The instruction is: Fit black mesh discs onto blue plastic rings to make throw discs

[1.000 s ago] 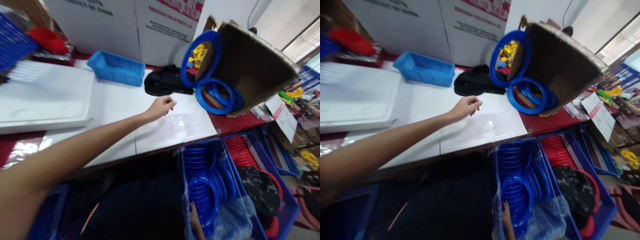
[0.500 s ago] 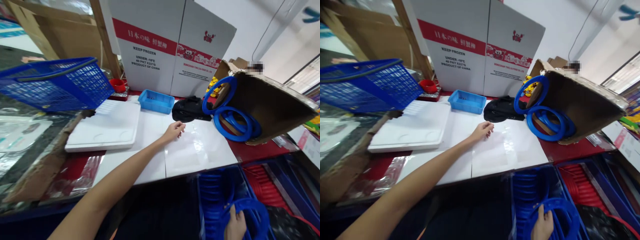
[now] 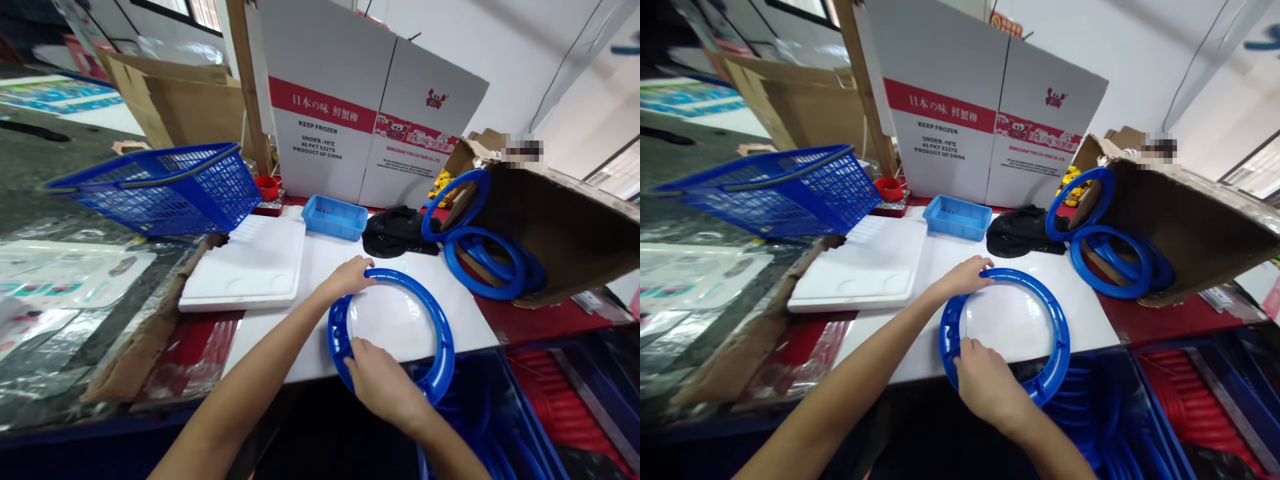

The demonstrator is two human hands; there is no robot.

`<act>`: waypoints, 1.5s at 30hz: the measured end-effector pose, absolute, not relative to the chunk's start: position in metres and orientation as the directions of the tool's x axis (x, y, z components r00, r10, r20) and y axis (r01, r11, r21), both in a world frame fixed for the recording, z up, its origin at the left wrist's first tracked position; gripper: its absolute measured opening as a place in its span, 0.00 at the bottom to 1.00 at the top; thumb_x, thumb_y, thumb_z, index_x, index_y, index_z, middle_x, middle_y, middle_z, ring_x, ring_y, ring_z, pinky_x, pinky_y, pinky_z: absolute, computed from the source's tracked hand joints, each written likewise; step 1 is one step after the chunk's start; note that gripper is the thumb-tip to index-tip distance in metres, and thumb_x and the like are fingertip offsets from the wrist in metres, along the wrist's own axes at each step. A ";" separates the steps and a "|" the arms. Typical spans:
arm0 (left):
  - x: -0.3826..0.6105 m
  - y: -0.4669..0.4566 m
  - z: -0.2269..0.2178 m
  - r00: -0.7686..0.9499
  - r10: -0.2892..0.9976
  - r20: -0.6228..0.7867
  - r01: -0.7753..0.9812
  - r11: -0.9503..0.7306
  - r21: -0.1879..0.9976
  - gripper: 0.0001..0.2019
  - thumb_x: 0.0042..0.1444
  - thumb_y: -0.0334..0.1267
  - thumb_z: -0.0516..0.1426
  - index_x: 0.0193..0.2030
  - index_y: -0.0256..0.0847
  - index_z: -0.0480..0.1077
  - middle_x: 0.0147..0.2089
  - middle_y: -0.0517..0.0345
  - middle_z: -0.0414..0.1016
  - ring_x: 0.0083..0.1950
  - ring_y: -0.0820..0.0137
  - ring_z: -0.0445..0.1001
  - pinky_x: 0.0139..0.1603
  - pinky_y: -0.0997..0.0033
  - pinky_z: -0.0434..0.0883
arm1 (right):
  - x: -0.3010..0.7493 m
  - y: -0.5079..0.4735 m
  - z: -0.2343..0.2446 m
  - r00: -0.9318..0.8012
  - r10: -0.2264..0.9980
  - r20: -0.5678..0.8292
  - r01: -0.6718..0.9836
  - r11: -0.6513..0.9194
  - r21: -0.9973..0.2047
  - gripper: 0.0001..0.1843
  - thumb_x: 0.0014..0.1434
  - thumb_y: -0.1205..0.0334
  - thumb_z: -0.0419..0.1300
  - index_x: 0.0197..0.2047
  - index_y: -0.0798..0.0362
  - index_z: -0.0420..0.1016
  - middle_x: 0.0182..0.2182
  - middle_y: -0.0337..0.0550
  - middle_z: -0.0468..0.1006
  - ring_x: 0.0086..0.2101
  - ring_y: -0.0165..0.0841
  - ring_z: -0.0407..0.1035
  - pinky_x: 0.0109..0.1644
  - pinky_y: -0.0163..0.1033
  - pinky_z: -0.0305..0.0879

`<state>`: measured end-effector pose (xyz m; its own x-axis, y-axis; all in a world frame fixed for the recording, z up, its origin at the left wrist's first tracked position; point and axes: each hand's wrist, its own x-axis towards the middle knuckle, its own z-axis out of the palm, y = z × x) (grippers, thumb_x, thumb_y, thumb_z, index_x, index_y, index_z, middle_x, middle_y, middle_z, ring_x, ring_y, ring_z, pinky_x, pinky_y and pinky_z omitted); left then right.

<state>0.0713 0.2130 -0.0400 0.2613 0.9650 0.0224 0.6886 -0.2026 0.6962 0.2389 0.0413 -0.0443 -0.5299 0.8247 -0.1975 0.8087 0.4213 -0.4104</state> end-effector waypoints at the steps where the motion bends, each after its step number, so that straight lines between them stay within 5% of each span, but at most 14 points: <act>1: 0.068 0.214 -0.042 0.257 0.966 0.031 0.739 -0.217 0.638 0.25 0.62 0.41 0.64 0.65 0.39 0.73 0.63 0.40 0.77 0.59 0.49 0.79 0.63 0.55 0.72 | 0.244 0.051 -0.035 -0.616 0.765 -0.187 0.746 0.491 -0.449 0.16 0.75 0.54 0.56 0.54 0.53 0.80 0.43 0.51 0.86 0.39 0.43 0.80 0.43 0.42 0.69; 5: 0.062 0.222 -0.050 0.268 0.956 0.115 0.786 -0.286 0.548 0.23 0.65 0.30 0.57 0.66 0.38 0.71 0.64 0.40 0.76 0.64 0.52 0.77 0.66 0.58 0.71 | 0.280 0.133 -0.004 -0.890 0.456 -0.018 0.379 0.716 -0.587 0.19 0.68 0.43 0.66 0.51 0.46 0.86 0.37 0.35 0.86 0.32 0.31 0.77 0.40 0.34 0.68; 7: 0.060 0.225 -0.052 0.303 0.943 0.140 0.792 -0.330 0.513 0.19 0.67 0.30 0.56 0.64 0.38 0.73 0.64 0.42 0.77 0.64 0.53 0.77 0.66 0.59 0.71 | 0.296 0.198 -0.002 -0.820 0.565 0.087 0.470 0.753 -0.460 0.22 0.70 0.41 0.62 0.52 0.49 0.86 0.35 0.34 0.85 0.32 0.29 0.76 0.41 0.33 0.69; 10: 0.058 0.227 -0.053 0.326 0.932 0.157 0.794 -0.360 0.490 0.15 0.70 0.32 0.55 0.60 0.39 0.75 0.63 0.43 0.77 0.63 0.53 0.77 0.64 0.58 0.73 | 0.316 0.294 -0.021 -0.401 0.857 0.322 0.790 0.502 -0.352 0.17 0.70 0.52 0.63 0.49 0.57 0.85 0.40 0.46 0.85 0.39 0.35 0.76 0.49 0.40 0.70; 13: 0.059 0.227 -0.053 0.301 0.931 0.205 0.802 -0.364 0.473 0.14 0.71 0.33 0.56 0.60 0.40 0.74 0.63 0.45 0.77 0.61 0.55 0.78 0.62 0.58 0.74 | 0.336 0.354 -0.052 -0.275 0.870 0.409 0.824 0.432 -0.366 0.11 0.68 0.64 0.61 0.48 0.57 0.84 0.46 0.54 0.83 0.45 0.41 0.76 0.54 0.45 0.71; 18: 0.064 0.225 -0.044 0.228 0.934 0.275 0.856 -0.327 0.402 0.13 0.73 0.34 0.55 0.60 0.42 0.75 0.61 0.45 0.77 0.64 0.56 0.76 0.67 0.57 0.73 | 0.370 0.374 -0.080 -0.195 0.814 0.548 0.776 0.469 -0.421 0.14 0.71 0.60 0.55 0.42 0.52 0.82 0.42 0.52 0.83 0.42 0.42 0.77 0.51 0.46 0.74; 22: 0.059 0.217 -0.025 0.167 0.984 0.057 0.932 -0.177 0.316 0.16 0.73 0.42 0.56 0.61 0.40 0.75 0.62 0.41 0.76 0.64 0.51 0.75 0.65 0.55 0.74 | 0.380 0.363 -0.072 -0.083 0.741 0.666 0.739 0.495 -0.458 0.18 0.75 0.54 0.50 0.47 0.52 0.80 0.48 0.56 0.83 0.51 0.45 0.77 0.61 0.52 0.72; 25: 0.052 0.208 -0.013 0.136 0.973 -0.188 0.969 -0.090 0.232 0.27 0.67 0.47 0.61 0.68 0.37 0.70 0.65 0.36 0.73 0.64 0.44 0.76 0.61 0.50 0.76 | 0.378 0.352 -0.055 0.029 0.645 0.763 0.695 0.536 -0.479 0.21 0.78 0.52 0.46 0.54 0.53 0.78 0.54 0.58 0.82 0.57 0.46 0.75 0.67 0.55 0.68; 28: 0.052 0.196 -0.011 0.100 0.942 -0.322 0.989 -0.060 0.133 0.46 0.57 0.36 0.65 0.81 0.39 0.55 0.71 0.28 0.67 0.63 0.35 0.77 0.55 0.46 0.78 | 0.373 0.337 -0.040 0.112 0.535 0.837 0.639 0.607 -0.473 0.20 0.78 0.50 0.50 0.56 0.52 0.77 0.51 0.56 0.83 0.50 0.44 0.78 0.60 0.51 0.72; 32: 0.056 0.193 -0.025 0.132 0.950 -0.283 0.991 -0.115 0.073 0.53 0.56 0.24 0.56 0.86 0.44 0.38 0.70 0.24 0.67 0.58 0.37 0.82 0.54 0.44 0.78 | 0.364 0.314 -0.020 0.069 0.698 0.713 0.545 0.572 -0.613 0.18 0.74 0.47 0.56 0.49 0.51 0.80 0.39 0.47 0.83 0.36 0.39 0.76 0.45 0.44 0.73; 35: 0.055 0.211 -0.042 0.300 0.954 -0.023 0.901 -0.276 0.336 0.47 0.63 0.27 0.53 0.86 0.45 0.37 0.75 0.30 0.64 0.73 0.43 0.72 0.68 0.45 0.73 | 0.358 0.294 -0.003 0.083 0.839 0.538 0.237 0.508 -0.828 0.18 0.71 0.44 0.60 0.46 0.49 0.80 0.31 0.40 0.78 0.29 0.35 0.71 0.34 0.39 0.68; 38: 0.050 0.230 -0.056 0.326 0.933 0.150 0.773 -0.354 0.526 0.42 0.68 0.39 0.55 0.85 0.39 0.42 0.85 0.33 0.43 0.86 0.49 0.49 0.80 0.50 0.61 | 0.353 0.281 0.007 -0.001 0.895 0.446 0.024 0.446 -0.895 0.19 0.69 0.41 0.60 0.48 0.48 0.79 0.30 0.39 0.77 0.27 0.34 0.69 0.30 0.38 0.65; 41: 0.042 0.226 -0.055 0.200 0.977 0.074 0.823 -0.208 0.529 0.38 0.70 0.49 0.57 0.81 0.36 0.54 0.85 0.31 0.43 0.85 0.43 0.52 0.80 0.46 0.60 | 0.347 0.285 -0.002 -0.232 0.899 0.372 0.309 0.430 -0.848 0.16 0.71 0.46 0.60 0.46 0.49 0.80 0.31 0.42 0.79 0.30 0.37 0.73 0.35 0.40 0.65; 45: 0.036 0.192 -0.032 0.039 0.978 -0.204 0.941 0.033 0.336 0.48 0.61 0.61 0.64 0.81 0.40 0.55 0.79 0.26 0.56 0.73 0.31 0.70 0.68 0.38 0.72 | 0.340 0.302 -0.027 -0.427 0.888 0.171 0.728 0.450 -0.517 0.11 0.72 0.61 0.57 0.41 0.51 0.80 0.31 0.47 0.81 0.33 0.38 0.74 0.40 0.41 0.62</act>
